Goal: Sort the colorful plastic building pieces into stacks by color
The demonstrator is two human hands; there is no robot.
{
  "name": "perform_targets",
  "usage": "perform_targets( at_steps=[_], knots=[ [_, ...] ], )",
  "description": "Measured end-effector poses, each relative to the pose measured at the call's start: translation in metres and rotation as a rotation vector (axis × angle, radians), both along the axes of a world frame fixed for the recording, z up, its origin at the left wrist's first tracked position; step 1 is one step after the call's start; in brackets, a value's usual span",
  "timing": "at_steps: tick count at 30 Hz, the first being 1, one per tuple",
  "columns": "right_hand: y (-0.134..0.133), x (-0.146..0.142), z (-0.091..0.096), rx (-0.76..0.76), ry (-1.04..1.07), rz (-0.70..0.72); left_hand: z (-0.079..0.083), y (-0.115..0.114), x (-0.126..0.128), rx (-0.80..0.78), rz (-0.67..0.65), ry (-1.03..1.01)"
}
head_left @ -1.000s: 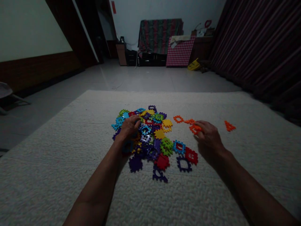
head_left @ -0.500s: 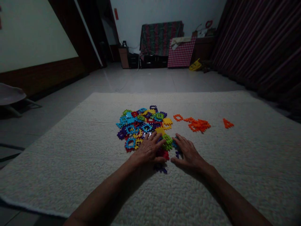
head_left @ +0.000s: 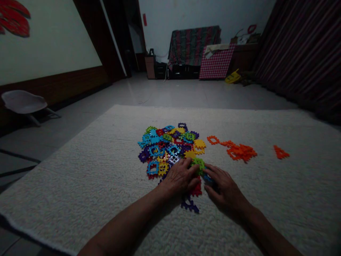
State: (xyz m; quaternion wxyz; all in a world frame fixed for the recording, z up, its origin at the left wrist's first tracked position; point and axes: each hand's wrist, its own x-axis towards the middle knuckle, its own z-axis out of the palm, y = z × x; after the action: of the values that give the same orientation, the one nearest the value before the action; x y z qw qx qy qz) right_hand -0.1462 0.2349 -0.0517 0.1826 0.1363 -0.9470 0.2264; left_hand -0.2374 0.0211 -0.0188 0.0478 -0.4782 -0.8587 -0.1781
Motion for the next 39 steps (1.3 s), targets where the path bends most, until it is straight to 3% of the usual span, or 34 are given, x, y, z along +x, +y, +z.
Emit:
perform_targets(
  at_steps=[12,22,29,35,39],
  knots=[
    [-0.009,-0.006,-0.003,-0.093,0.023,-0.025,-0.015,-0.007,-0.003,0.063,-0.018,0.037],
    [-0.016,-0.014,-0.003,-0.146,0.047,-0.069,-0.015,-0.012,-0.009,0.028,0.020,0.096],
    [-0.028,-0.063,0.011,-0.297,0.058,-0.042,0.000,-0.030,-0.038,0.097,0.160,0.148],
    [-0.046,-0.122,0.017,-0.375,0.167,0.002,-0.002,-0.040,-0.057,0.269,0.255,0.169],
    [-0.051,-0.131,0.019,-0.368,0.224,-0.013,-0.005,-0.040,-0.060,0.339,0.290,0.196]
  ],
)
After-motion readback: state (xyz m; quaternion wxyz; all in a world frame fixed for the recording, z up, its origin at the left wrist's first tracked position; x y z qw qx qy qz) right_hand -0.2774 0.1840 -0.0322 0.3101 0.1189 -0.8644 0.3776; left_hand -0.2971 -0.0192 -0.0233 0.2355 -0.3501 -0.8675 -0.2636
